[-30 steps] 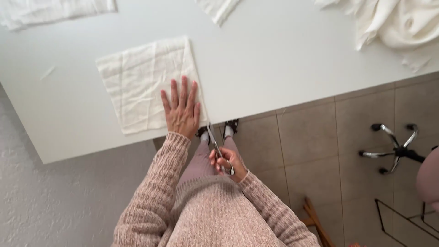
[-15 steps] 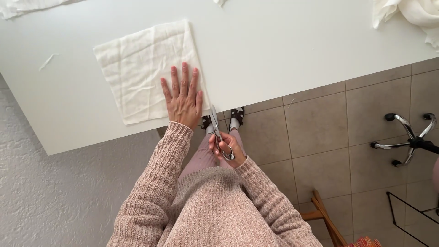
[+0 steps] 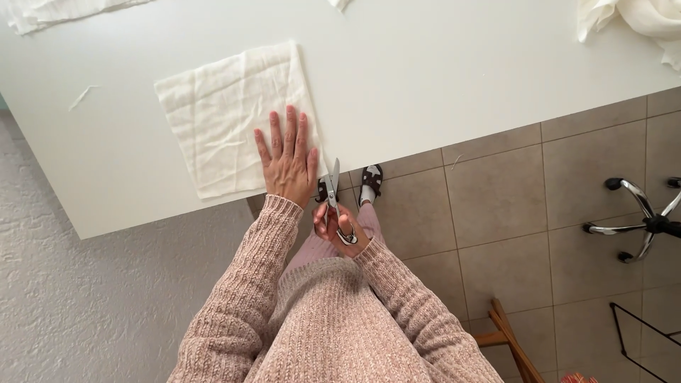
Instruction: Cutting and arranging pieces of white fabric on a table.
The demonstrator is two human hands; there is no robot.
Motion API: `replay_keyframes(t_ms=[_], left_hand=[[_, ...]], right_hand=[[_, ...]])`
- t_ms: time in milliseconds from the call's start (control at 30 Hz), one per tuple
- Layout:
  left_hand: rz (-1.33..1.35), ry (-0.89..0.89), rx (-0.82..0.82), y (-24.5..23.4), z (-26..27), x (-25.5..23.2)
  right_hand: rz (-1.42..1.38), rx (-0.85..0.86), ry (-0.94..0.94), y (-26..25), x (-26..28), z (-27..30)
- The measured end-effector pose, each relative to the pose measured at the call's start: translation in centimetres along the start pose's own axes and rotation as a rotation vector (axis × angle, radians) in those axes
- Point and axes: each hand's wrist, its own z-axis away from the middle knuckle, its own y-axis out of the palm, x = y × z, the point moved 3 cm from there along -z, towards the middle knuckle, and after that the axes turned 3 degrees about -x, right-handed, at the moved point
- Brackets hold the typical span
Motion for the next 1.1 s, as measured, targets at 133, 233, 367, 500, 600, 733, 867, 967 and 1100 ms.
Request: replay_keyframes(t_ms=[133,233,367,500,600,733,867,967,1100], left_hand=[[-0.002,-0.002,0.001,-0.4,0.5,-0.3],[-0.007,-0.007,0.002,-0.4,0.6,-0.4],[-0.024,-0.003,-0.004,-0.4,0.8,-0.4],[-0.031,0.003,-0.009,-0.3,0.8,-0.3],[-0.032,0.009,-0.018,-0.2,0.7,-0.3],[-0.029,0.019,-0.024,-0.5,0.9,-0.5],[-0.032,0.03,-0.019,-0.5,0.8,-0.4],[-0.035,0.038,-0.012,-0.6,1.0,-0.4],[-0.011,0.051,0.006,-0.4,1.6,-0.4]], right_hand=[[-0.008,0.034,-0.029,1.5,0.1,-0.7],[0.003,0.039,-0.045,1.8,0.1,-0.8],[-0.004,0.012,-0.059,2.6,0.7,-0.7],[0.001,-0.036,-0.059,2.5,0.9,-0.4],[0.023,-0.072,-0.059,2.3,0.9,-0.2],[0.013,-0.095,-0.04,1.8,0.7,0.0],[0.03,-0.083,-0.028,1.6,0.8,0.0],[0.067,-0.041,-0.026,1.6,0.4,0.2],[0.073,0.056,-0.036,2.1,-0.1,-0.5]])
